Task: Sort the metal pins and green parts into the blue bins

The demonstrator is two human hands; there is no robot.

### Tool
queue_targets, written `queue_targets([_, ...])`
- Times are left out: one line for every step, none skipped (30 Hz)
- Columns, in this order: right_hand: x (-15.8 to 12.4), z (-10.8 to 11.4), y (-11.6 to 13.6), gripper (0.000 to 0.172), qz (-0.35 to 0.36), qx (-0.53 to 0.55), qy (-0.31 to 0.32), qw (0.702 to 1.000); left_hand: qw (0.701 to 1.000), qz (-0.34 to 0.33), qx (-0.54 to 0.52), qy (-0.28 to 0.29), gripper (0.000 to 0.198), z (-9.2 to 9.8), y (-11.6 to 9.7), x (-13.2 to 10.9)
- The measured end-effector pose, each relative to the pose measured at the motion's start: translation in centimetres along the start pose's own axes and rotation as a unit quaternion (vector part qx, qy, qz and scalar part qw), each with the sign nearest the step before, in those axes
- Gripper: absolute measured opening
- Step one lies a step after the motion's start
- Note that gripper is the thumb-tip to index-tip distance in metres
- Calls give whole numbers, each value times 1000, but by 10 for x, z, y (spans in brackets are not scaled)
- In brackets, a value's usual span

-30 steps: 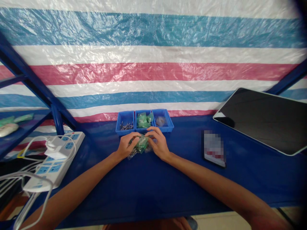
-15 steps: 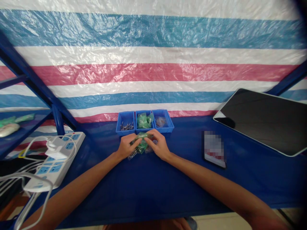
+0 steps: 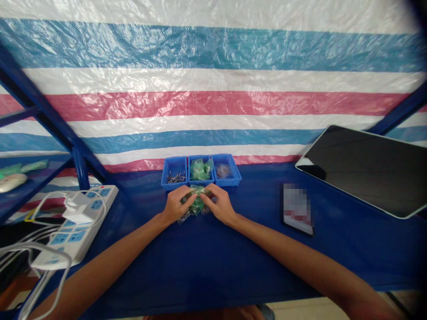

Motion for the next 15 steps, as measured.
queue_targets([0, 0, 0, 21, -1, 0, -3, 1000, 1000, -3, 0, -4, 21, 0, 0, 0])
queue_targets([0, 1, -1, 21, -2, 1, -7, 1000, 1000, -5, 0, -6, 23, 0, 0, 0])
queue_targets([-1, 1, -1, 22, -5, 3, -9, 1000, 1000, -8, -1, -7, 24, 0, 0, 0])
queue_targets([-1, 1, -2, 23, -10, 6, -11, 1000, 1000, -11, -1, -8, 24, 0, 1, 0])
queue_targets([-2, 0, -4, 23, -18, 11, -12, 1000, 1000, -13, 0, -9, 24, -1, 1, 0])
queue_targets([-2, 0, -5, 23, -26, 17, -12, 999, 1000, -15, 0, -12, 23, -1, 2, 0])
queue_targets([-3, -1, -6, 23, -33, 24, -12, 999, 1000, -16, -2, -14, 22, -2, 3, 0])
queue_targets([-3, -2, -7, 22, -38, 30, -14, 999, 1000, -16, -3, -18, 19, -2, 3, 0])
queue_targets([-4, -2, -7, 22, -38, 32, -17, 999, 1000, -14, -5, -22, 15, -2, 4, 0])
queue_targets([-4, -2, -7, 22, -36, 31, -20, 999, 1000, -10, -6, -28, 12, -2, 4, 0])
queue_targets([-3, -2, -6, 21, -31, 26, -25, 999, 999, -2, -8, -37, 12, -1, 5, 0])
queue_targets([-2, -1, -5, 21, -26, 17, -31, 999, 999, 9, -11, -49, 18, 0, 6, 0])
queue_targets([-1, 1, -5, 21, -23, 6, -38, 999, 998, 20, -13, -64, 24, 1, 7, 0])
queue_targets([1, 3, -5, 21, -21, -8, -46, 999, 996, 30, -15, -81, 29, 3, 8, 0])
queue_targets([3, 6, -7, 21, -21, -23, -55, 998, 994, 36, -17, -97, 31, 4, 9, 1])
Point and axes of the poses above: each hand's wrist, its own x-axis towards the middle knuckle, its own z-axis out of the back of the hand, y = z × x, the point moved 4 cm from there along x, towards the middle knuckle, and after that the axes turned 12 degrees about z, right-handed, at the moved point
